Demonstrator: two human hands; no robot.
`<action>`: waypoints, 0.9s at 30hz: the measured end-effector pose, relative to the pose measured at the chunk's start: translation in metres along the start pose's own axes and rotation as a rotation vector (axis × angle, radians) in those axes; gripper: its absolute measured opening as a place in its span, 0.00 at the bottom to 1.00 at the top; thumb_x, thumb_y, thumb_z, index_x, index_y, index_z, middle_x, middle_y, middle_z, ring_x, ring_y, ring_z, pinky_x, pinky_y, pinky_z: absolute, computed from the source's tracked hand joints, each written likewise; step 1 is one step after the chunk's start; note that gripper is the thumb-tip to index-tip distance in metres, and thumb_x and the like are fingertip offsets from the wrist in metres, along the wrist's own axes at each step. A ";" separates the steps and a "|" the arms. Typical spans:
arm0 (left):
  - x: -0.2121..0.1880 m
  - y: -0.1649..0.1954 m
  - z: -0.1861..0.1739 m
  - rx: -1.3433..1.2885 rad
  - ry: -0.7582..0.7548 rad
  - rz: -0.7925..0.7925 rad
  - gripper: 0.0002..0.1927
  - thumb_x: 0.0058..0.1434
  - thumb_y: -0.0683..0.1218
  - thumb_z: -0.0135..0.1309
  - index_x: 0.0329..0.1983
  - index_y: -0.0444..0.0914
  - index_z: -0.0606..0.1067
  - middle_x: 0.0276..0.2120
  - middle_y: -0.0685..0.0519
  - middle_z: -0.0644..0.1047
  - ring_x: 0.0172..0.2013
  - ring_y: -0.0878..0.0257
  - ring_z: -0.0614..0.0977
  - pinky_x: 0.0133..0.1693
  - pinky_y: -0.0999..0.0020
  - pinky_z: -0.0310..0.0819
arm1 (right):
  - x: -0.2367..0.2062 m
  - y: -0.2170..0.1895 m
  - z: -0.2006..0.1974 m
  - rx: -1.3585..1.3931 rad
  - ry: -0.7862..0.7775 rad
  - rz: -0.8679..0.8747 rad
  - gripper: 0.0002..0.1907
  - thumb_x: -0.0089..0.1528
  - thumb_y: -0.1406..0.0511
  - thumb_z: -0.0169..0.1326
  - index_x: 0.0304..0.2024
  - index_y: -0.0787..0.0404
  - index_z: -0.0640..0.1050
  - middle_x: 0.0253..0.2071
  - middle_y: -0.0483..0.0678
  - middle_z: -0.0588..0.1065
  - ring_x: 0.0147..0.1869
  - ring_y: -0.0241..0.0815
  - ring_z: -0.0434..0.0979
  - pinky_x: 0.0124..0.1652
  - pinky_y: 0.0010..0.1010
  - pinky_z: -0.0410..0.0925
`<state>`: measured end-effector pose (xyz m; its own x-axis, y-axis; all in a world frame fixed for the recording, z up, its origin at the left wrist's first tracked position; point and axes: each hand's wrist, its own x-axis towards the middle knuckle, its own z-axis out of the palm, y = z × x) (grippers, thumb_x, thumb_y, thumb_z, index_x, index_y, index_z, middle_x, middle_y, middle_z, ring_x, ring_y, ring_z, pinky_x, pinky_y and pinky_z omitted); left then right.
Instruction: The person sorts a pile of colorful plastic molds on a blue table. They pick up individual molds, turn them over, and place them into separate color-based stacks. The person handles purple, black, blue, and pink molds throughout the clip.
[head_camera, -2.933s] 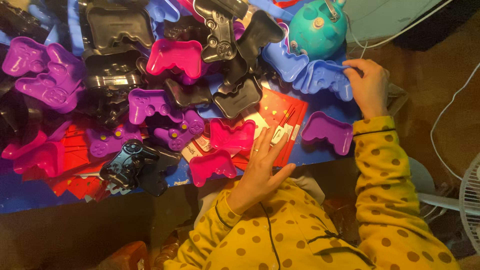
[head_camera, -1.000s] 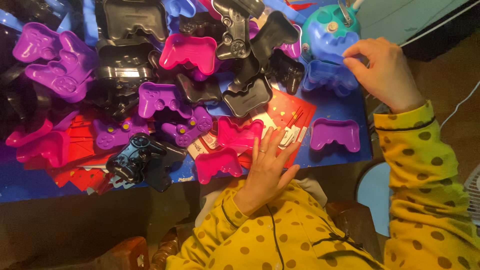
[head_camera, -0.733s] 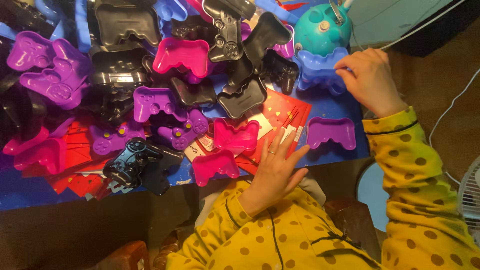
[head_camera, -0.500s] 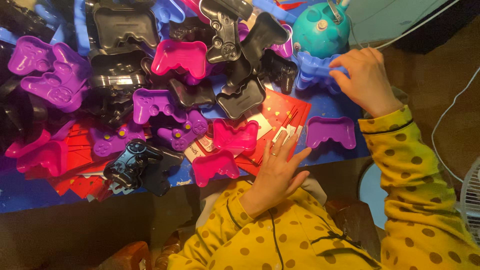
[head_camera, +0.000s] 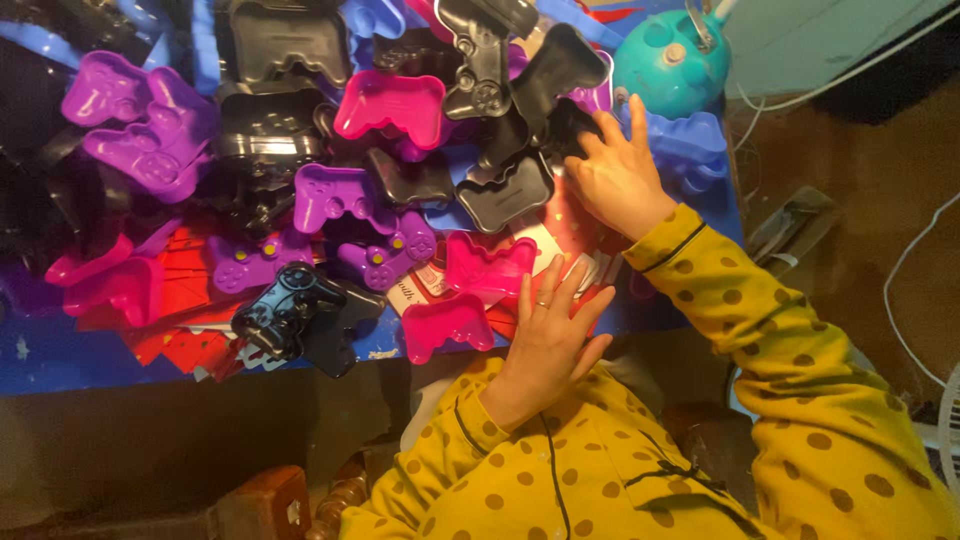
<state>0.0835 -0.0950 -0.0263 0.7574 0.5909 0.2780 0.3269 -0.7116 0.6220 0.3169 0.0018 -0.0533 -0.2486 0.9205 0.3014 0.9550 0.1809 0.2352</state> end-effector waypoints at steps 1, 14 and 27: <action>0.000 -0.001 0.000 0.009 0.006 -0.007 0.30 0.61 0.51 0.61 0.66 0.42 0.70 0.71 0.39 0.61 0.74 0.38 0.57 0.69 0.30 0.49 | 0.000 0.001 0.002 -0.020 -0.053 0.005 0.08 0.59 0.56 0.60 0.36 0.48 0.85 0.42 0.42 0.79 0.64 0.48 0.72 0.71 0.64 0.45; 0.003 -0.022 -0.002 0.151 0.091 -0.065 0.30 0.62 0.52 0.61 0.67 0.43 0.70 0.70 0.40 0.62 0.74 0.39 0.57 0.69 0.29 0.46 | -0.002 0.029 -0.014 0.902 -0.362 0.406 0.13 0.63 0.50 0.57 0.41 0.48 0.83 0.40 0.40 0.78 0.48 0.44 0.76 0.54 0.50 0.63; 0.007 -0.068 -0.021 0.367 0.236 -0.254 0.31 0.60 0.51 0.63 0.66 0.40 0.71 0.68 0.43 0.64 0.72 0.42 0.59 0.70 0.37 0.49 | -0.014 -0.030 -0.050 0.196 -0.085 0.014 0.26 0.53 0.47 0.65 0.47 0.51 0.82 0.38 0.46 0.78 0.50 0.48 0.73 0.56 0.47 0.58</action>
<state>0.0546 -0.0345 -0.0510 0.4936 0.8025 0.3352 0.6936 -0.5958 0.4049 0.2833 -0.0336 -0.0182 -0.2285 0.9477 0.2228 0.9735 0.2243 0.0447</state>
